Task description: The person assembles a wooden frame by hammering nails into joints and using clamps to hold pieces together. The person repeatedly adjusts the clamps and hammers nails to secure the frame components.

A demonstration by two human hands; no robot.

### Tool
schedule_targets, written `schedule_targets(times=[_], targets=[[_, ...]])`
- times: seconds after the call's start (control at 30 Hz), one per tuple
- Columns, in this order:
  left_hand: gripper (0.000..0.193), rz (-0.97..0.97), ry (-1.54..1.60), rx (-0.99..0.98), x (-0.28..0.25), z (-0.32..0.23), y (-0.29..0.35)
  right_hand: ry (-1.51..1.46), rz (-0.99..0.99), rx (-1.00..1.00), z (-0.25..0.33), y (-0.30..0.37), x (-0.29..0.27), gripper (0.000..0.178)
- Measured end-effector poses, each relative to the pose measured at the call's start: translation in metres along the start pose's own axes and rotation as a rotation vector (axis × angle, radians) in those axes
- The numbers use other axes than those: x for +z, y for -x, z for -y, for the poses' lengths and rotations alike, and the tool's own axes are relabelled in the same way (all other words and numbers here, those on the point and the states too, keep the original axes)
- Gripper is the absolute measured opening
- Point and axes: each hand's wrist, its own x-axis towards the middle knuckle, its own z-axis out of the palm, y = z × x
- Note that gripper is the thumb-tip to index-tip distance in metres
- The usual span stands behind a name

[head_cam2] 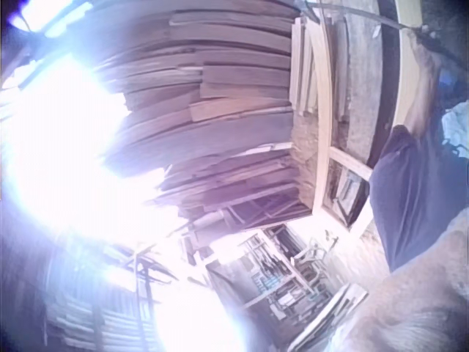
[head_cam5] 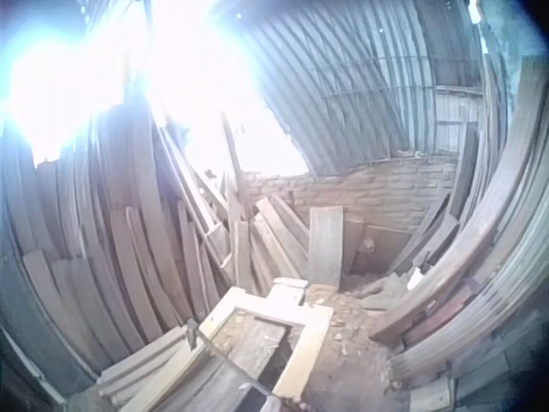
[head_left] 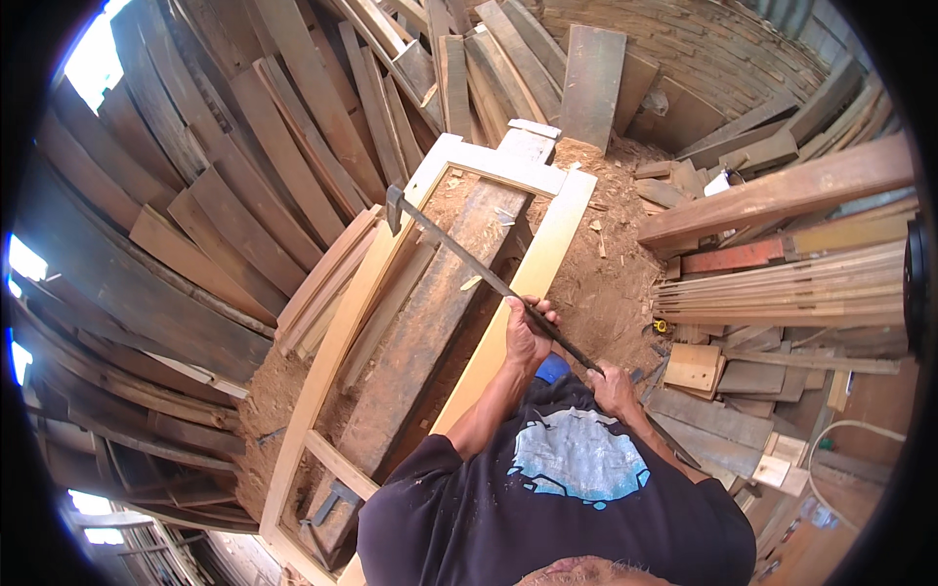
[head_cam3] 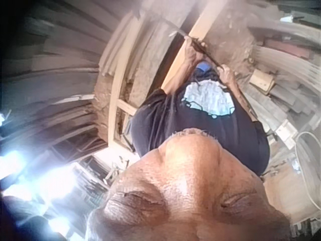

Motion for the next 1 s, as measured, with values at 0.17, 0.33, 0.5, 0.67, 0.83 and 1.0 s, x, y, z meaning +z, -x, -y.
schedule_targets(times=[0.17,0.33,0.5,0.67,0.83,1.0], targets=[[0.055,-0.016,0.001,0.007,0.023,-0.004,-0.087,-0.011,-0.046,-0.063,0.004,-0.091,-0.025,0.03],[0.056,0.142,0.076,0.024,0.051,-0.027,-0.188,0.058,-0.044,-0.098,0.041,-0.178,-0.066,0.036],[0.058,0.017,0.084,0.007,0.083,-0.048,-0.263,0.193,-0.059,-0.14,0.063,-0.26,-0.105,0.039],[0.063,-0.051,-0.025,0.038,0.091,-0.063,-0.306,0.054,0.133,-0.115,0.062,-0.334,-0.137,0.045],[0.07,-0.525,-0.148,0.258,0.003,-0.078,-0.351,0.051,0.244,-0.19,0.051,-0.423,-0.146,0.051],[0.089,-0.868,-0.428,0.433,-0.087,-0.107,-0.372,-0.063,0.39,-0.249,0.058,-0.507,-0.156,0.048]])
